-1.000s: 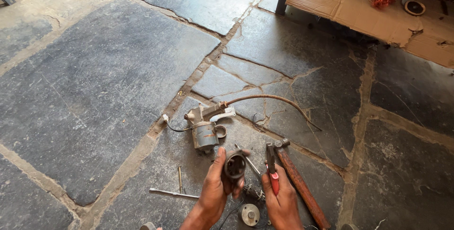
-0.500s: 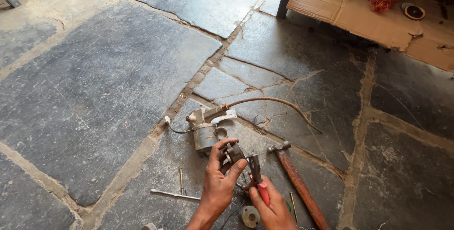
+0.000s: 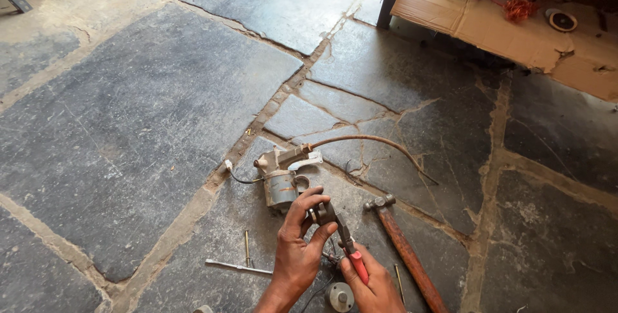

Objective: The person sits on a stone floor and uses pliers, a screwdriver, and a hammer to disassemble and reassemble a small cylindrical mechanical component. They remove a metal ring, adjust internal parts, and tap the assembly with a hammer to seat components.

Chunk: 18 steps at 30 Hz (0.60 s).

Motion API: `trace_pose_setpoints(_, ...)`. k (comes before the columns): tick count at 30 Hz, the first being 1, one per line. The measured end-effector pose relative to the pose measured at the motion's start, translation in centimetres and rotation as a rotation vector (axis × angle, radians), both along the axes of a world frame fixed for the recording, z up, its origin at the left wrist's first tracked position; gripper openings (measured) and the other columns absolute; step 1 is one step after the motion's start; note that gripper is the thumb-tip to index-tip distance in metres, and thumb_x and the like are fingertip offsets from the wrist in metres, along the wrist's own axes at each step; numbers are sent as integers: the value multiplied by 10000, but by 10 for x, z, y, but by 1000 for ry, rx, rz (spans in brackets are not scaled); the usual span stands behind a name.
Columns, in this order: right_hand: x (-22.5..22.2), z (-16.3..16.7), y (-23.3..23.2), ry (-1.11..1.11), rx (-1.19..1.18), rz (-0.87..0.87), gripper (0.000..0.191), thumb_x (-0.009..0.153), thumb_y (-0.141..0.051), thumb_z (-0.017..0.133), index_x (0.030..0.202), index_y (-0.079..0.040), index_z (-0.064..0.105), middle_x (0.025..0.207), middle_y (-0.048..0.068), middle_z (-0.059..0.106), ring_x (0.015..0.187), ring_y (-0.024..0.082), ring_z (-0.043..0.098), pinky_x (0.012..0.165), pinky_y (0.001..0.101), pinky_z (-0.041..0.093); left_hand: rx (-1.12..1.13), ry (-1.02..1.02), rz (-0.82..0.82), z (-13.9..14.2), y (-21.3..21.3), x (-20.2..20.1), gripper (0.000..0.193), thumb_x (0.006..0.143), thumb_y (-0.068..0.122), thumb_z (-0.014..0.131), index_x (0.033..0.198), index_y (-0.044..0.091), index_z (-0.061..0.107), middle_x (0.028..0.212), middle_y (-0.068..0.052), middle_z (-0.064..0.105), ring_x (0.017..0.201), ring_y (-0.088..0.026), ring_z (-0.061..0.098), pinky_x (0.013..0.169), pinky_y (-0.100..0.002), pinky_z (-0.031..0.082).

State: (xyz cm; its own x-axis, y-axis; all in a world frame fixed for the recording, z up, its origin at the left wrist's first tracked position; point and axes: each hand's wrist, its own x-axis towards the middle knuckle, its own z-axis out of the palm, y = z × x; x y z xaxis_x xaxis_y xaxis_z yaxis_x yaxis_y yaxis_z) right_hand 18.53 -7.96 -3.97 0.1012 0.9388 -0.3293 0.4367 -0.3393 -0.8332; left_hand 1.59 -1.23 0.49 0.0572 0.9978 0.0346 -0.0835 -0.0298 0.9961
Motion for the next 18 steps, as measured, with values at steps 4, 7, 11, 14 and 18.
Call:
trace_pose_setpoints(4, 7, -25, 4, 23, 27, 36, 327, 943, -358, 686, 1126, -95, 752, 828, 70, 732, 828, 144, 689, 776, 309, 546, 100, 24, 35, -4, 1, -1, 395, 842, 127, 785, 1216, 121, 659, 1403, -70, 647, 1087, -199, 714, 892, -326, 614)
trace_pose_setpoints(7, 8, -40, 7, 48, -198, -84, 367, 881, -404, 747, 1161, -173, 696, 744, 53, 711, 702, 155, 700, 701, 326, 540, 144, 103, 43, -8, 3, -1, 382, 895, 283, 761, 1218, 106, 658, 1334, -106, 697, 1115, -236, 718, 894, -361, 597)
trace_pose_setpoints(11, 5, -46, 9, -15, 108, -33, 319, 822, -350, 815, 1006, -99, 746, 722, 26, 690, 702, 98, 656, 689, 281, 514, 126, 266, 36, -11, 4, -2, 562, 952, 511, 600, 1326, 92, 576, 1283, -155, 679, 1161, -316, 699, 937, -432, 566)
trace_pose_setpoints(14, 3, -39, 14, 24, 187, -27, 245, 812, -267, 849, 892, -62, 740, 684, 33, 660, 672, 100, 619, 653, 275, 498, 160, 352, 43, -11, 3, -3, 635, 979, 589, 479, 1367, 94, 565, 1319, -187, 646, 1200, -387, 656, 932, -468, 550)
trace_pose_setpoints(18, -2, -25, 18, 15, 240, -85, 154, 794, -178, 839, 839, -63, 747, 634, 29, 656, 619, 102, 599, 609, 273, 491, 206, 348, 66, -10, 2, -5, 653, 974, 619, 451, 1339, 98, 597, 1296, -179, 675, 1195, -395, 670, 926, -462, 561)
